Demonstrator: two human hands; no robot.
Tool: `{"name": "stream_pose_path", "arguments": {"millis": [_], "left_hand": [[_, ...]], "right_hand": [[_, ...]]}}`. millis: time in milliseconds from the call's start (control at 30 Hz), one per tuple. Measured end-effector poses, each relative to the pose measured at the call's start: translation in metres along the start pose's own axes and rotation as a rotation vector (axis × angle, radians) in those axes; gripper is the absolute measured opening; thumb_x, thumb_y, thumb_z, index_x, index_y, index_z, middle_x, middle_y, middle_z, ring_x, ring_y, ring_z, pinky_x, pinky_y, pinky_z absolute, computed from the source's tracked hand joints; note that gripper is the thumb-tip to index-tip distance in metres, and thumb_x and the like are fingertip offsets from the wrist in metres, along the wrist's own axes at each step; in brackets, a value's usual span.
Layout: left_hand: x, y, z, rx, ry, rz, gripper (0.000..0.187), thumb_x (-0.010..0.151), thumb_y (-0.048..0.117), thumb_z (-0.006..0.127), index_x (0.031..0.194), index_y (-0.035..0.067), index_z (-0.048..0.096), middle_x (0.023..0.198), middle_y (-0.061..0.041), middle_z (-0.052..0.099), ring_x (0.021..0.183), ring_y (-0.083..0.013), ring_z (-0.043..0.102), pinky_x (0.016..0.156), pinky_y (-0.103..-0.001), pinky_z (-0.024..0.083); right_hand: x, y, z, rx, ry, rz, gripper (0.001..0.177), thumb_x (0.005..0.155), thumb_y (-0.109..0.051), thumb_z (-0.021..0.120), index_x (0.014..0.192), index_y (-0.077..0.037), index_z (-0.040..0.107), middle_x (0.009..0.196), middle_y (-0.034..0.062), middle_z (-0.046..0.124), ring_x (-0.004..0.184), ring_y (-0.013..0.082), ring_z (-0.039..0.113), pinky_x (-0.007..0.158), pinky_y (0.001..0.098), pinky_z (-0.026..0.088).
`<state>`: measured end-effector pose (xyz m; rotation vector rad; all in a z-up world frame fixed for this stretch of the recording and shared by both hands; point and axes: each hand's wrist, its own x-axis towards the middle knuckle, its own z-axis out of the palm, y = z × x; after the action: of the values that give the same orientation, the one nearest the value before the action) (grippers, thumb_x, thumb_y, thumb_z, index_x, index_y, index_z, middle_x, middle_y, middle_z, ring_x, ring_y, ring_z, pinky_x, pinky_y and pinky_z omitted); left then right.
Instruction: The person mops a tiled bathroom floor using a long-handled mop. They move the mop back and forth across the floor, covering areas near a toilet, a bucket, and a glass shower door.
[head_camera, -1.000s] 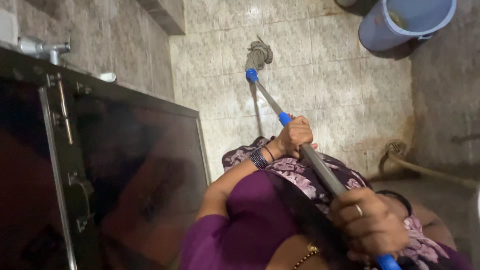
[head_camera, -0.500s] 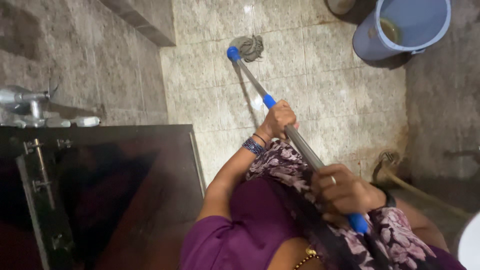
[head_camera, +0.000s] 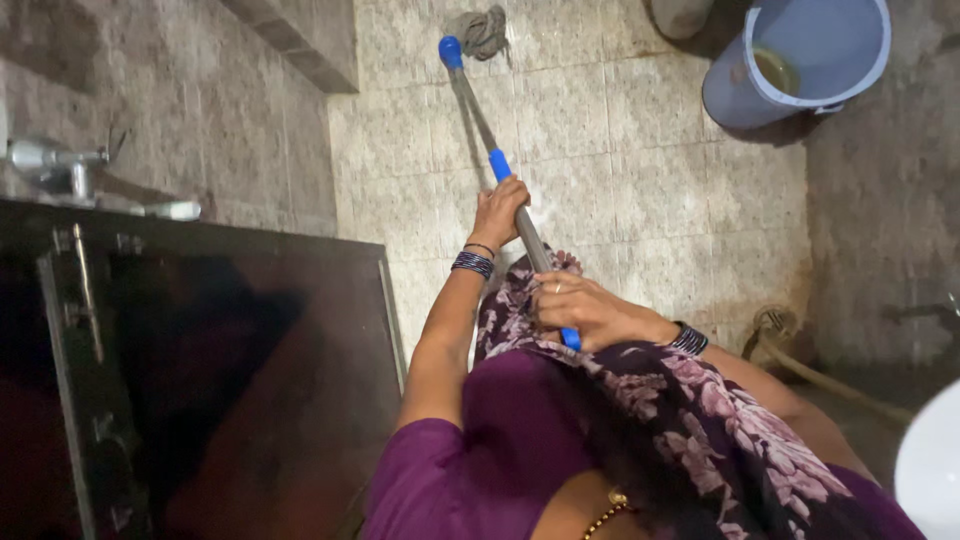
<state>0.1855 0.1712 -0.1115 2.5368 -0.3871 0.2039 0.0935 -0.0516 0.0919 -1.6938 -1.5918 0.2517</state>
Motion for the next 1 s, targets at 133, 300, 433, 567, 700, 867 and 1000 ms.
{"name": "stream_pose_path", "arguments": {"millis": [133, 300, 433, 567, 700, 867, 1000], "left_hand": [[-0.032, 0.036, -0.011, -0.006, 0.015, 0.029, 0.031, 0.077, 0.036, 0.081, 0.091, 0.012, 0.068, 0.113, -0.005, 0.068, 0.125, -0.0273, 0.057, 0.098, -0.05, 0.036], [-0.068, 0.109, -0.059, 0.01, 0.081, 0.219, 0.04, 0.083, 0.052, 0.077, 0.082, 0.013, 0.071, 0.099, -0.004, 0.071, 0.108, -0.026, 0.063, 0.103, -0.05, 0.036], [-0.094, 0.16, -0.088, -0.042, 0.046, 0.453, 0.041, 0.086, 0.052, 0.073, 0.072, 0.014, 0.07, 0.079, -0.004, 0.068, 0.086, -0.0243, 0.065, 0.105, -0.051, 0.037], [-0.121, 0.197, -0.075, -0.192, -0.004, 0.686, 0.041, 0.088, 0.044, 0.07, 0.061, 0.014, 0.063, 0.064, -0.002, 0.062, 0.071, -0.0199, 0.063, 0.102, -0.048, 0.043], [-0.138, 0.205, -0.058, -0.487, 0.067, 0.734, 0.035, 0.088, 0.037, 0.069, 0.065, 0.013, 0.06, 0.064, -0.001, 0.06, 0.066, -0.0195, 0.061, 0.093, -0.043, 0.045], [-0.121, 0.2, -0.065, -0.579, 0.174, 0.821, 0.03, 0.081, 0.027, 0.07, 0.062, 0.008, 0.056, 0.061, -0.005, 0.055, 0.061, -0.0238, 0.057, 0.089, -0.042, 0.047], [-0.096, 0.193, -0.055, -0.562, 0.213, 0.773, 0.034, 0.085, 0.025, 0.071, 0.06, 0.009, 0.054, 0.059, -0.004, 0.054, 0.059, -0.0221, 0.057, 0.083, -0.041, 0.049]], "right_hand": [[-0.011, -0.044, -0.003, -0.117, 0.066, -0.058, 0.018, 0.084, -0.022, 0.074, 0.083, -0.006, 0.066, 0.091, 0.0058, 0.07, 0.1, 0.0229, 0.071, 0.112, 0.0523, 0.041], [-0.009, -0.144, -0.022, -0.273, 0.165, -0.1, 0.024, 0.089, -0.029, 0.077, 0.078, -0.009, 0.07, 0.083, 0.0032, 0.073, 0.091, 0.0173, 0.072, 0.108, 0.055, 0.044], [-0.005, -0.216, -0.034, -0.348, 0.26, -0.26, 0.024, 0.093, -0.032, 0.075, 0.082, -0.011, 0.072, 0.083, 0.0, 0.074, 0.092, 0.0168, 0.074, 0.106, 0.0568, 0.042], [-0.02, -0.28, -0.037, -0.318, 0.314, -0.251, 0.025, 0.096, -0.033, 0.075, 0.084, -0.012, 0.071, 0.08, 0.0017, 0.073, 0.089, 0.0185, 0.077, 0.098, 0.0517, 0.047], [-0.017, -0.265, -0.036, 0.122, 0.227, -0.429, 0.029, 0.096, -0.027, 0.071, 0.075, -0.012, 0.059, 0.072, 0.0076, 0.069, 0.077, 0.0265, 0.076, 0.088, 0.0526, 0.05], [-0.021, -0.238, -0.02, 0.187, 0.399, -0.593, 0.037, 0.103, -0.016, 0.069, 0.072, -0.014, 0.049, 0.067, 0.0065, 0.066, 0.066, 0.026, 0.077, 0.072, 0.0504, 0.061], [-0.022, -0.211, -0.043, 0.215, 0.389, -0.595, 0.037, 0.1, -0.01, 0.066, 0.069, -0.013, 0.046, 0.062, 0.0053, 0.062, 0.061, 0.0256, 0.074, 0.064, 0.0454, 0.063]]}}
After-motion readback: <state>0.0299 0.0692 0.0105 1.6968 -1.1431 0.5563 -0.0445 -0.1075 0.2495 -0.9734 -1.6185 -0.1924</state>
